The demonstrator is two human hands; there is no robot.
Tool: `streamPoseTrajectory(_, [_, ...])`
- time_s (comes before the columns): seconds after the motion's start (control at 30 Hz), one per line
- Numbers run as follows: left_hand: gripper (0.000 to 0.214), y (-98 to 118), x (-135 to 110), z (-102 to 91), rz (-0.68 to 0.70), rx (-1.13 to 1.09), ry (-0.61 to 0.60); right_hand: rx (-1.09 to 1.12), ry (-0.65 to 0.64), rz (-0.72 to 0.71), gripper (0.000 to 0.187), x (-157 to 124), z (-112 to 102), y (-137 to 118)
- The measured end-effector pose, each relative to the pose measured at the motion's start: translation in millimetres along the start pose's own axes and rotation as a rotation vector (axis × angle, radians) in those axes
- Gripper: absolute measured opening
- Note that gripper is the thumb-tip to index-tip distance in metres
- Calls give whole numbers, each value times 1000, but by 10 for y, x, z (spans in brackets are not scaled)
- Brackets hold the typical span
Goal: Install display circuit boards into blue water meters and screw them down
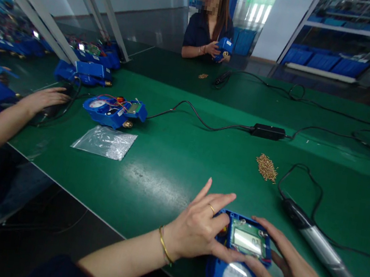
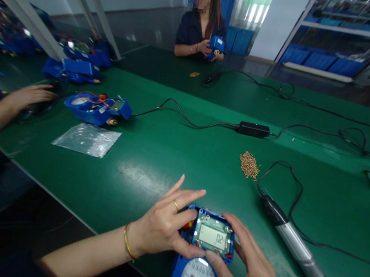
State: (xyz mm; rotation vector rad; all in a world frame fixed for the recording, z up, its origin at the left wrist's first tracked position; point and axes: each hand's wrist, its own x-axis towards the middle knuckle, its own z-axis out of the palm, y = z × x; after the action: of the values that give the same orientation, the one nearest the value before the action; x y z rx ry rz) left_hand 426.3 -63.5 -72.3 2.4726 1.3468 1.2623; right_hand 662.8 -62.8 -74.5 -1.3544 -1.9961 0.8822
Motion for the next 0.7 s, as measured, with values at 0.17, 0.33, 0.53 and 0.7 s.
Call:
streamPoseTrajectory(0.17, [54, 17, -42, 15, -4, -52, 97, 30, -50, -51, 56, 40, -6, -4])
streamPoseTrajectory(0.33, [52, 54, -38, -43, -70, -46, 38, 63, -63, -16, 56, 72, -3, -56])
streamPoseTrajectory(0.53, [44, 3, 63, -253, 106, 9, 79, 110, -86, -5, 51, 87, -46, -80])
streamPoseTrajectory(0.7, [72, 1, 112, -252, -263, -359, -103, 103, -98, 22, 51, 102, -62, -128])
